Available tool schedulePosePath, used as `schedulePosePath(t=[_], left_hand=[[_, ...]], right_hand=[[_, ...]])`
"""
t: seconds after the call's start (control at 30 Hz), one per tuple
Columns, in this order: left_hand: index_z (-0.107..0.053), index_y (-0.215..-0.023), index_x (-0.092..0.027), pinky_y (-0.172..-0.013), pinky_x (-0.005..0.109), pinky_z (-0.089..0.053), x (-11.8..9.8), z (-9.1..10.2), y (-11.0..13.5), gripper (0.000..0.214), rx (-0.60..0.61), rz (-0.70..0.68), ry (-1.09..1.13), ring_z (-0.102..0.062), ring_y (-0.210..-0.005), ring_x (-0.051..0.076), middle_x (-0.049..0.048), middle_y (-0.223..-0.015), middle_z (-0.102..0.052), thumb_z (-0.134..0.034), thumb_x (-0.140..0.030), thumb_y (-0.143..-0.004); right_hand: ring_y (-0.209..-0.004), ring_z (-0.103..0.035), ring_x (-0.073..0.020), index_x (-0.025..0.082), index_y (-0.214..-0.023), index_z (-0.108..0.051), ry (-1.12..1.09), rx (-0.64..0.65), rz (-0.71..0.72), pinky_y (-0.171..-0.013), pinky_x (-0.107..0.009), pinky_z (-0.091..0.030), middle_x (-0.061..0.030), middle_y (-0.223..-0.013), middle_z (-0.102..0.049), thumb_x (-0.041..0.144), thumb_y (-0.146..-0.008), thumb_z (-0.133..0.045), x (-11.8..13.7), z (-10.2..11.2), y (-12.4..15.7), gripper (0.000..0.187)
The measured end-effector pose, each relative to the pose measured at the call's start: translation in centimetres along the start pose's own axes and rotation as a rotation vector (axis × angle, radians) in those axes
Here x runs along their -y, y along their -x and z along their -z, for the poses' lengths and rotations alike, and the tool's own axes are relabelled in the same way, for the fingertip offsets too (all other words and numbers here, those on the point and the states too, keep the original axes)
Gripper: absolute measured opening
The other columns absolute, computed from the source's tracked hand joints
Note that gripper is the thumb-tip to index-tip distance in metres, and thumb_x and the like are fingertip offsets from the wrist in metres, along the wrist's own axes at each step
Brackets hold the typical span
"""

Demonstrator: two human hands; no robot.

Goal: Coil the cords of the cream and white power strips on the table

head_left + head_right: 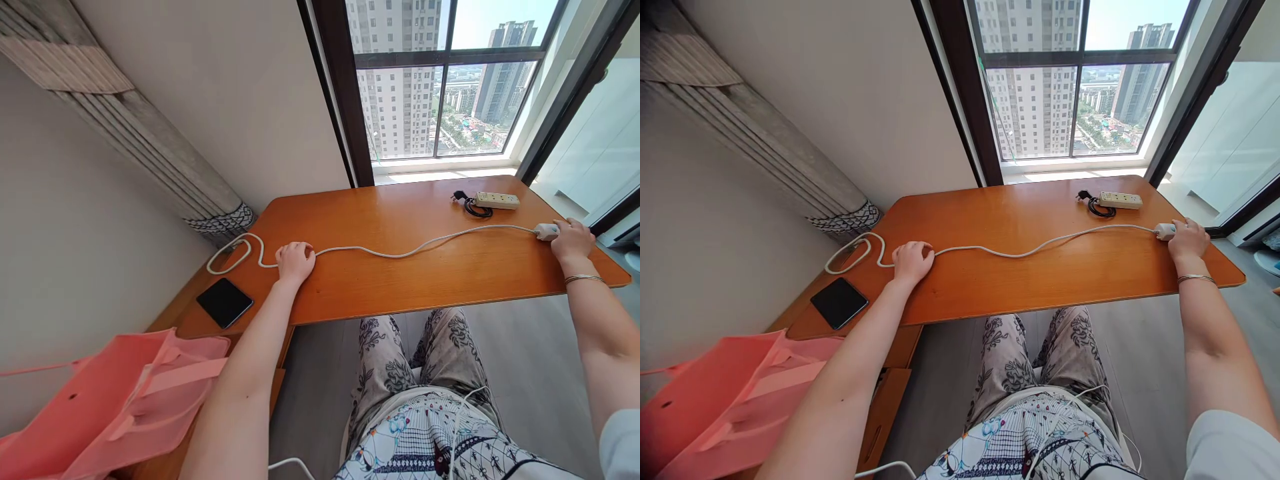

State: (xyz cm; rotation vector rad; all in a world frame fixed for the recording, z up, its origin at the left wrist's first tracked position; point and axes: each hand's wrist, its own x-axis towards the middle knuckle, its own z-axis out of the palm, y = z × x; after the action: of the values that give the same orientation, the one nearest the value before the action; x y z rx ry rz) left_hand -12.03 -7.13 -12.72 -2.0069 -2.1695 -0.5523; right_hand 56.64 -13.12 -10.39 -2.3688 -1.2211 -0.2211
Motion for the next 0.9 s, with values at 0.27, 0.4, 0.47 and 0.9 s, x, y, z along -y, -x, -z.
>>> schedulePosePath(t=[0.27,0.4,0.47,0.9], left_hand=[[-0.063,-0.114,-0.019,-0.119,0.049,-0.031,-9.3,-1.8,2.5,0.029,-0.012,-0.293,0.324,-0.059,-0.125,0.029,0.0136,-0.127,-0.069,-0.049,-0.031,-0.092],[-0.063,-0.121,-0.021,-0.121,0.050,-0.031,-13.0,-2.5,4.3,0.032,0.061,-0.451,0.414,-0.058,-0.130,0.027,0.0112,-0.134,-0.067,-0.047,-0.032,-0.095],[-0.065,-0.121,-0.022,-0.120,0.052,-0.032,-13.8,-2.7,4.9,0.032,0.120,-0.538,0.419,-0.060,-0.128,0.026,0.0105,-0.132,-0.069,-0.047,-0.032,-0.096],[-0.070,-0.107,-0.022,-0.106,0.046,-0.048,-13.7,-3.1,5.0,0.026,0.153,-0.548,0.458,-0.065,-0.118,0.026,0.0093,-0.124,-0.072,-0.047,-0.030,-0.097]], right_hand=[[-0.124,-0.055,-0.0300,0.012,-0.127,-0.066,-0.181,0.055,0.203,-0.106,-0.044,-0.040,-0.0183,-0.132,-0.065,0.025,-0.088,-0.051,8.7,-4.1,0.8,0.044],[-0.130,-0.054,-0.0338,0.009,-0.139,-0.058,-0.188,0.182,0.258,-0.109,-0.049,-0.041,-0.0212,-0.141,-0.060,0.031,-0.090,-0.052,12.8,-6.8,1.0,0.054],[-0.137,-0.048,-0.0346,0.007,-0.147,-0.049,-0.154,0.243,0.292,-0.114,-0.051,-0.037,-0.0224,-0.150,-0.052,0.033,-0.092,-0.051,14.1,-7.6,1.2,0.061],[-0.126,-0.054,-0.0353,0.006,-0.128,-0.061,-0.131,0.212,0.230,-0.112,-0.052,-0.034,-0.0249,-0.132,-0.062,0.028,-0.091,-0.051,16.9,-8.3,2.1,0.045]])
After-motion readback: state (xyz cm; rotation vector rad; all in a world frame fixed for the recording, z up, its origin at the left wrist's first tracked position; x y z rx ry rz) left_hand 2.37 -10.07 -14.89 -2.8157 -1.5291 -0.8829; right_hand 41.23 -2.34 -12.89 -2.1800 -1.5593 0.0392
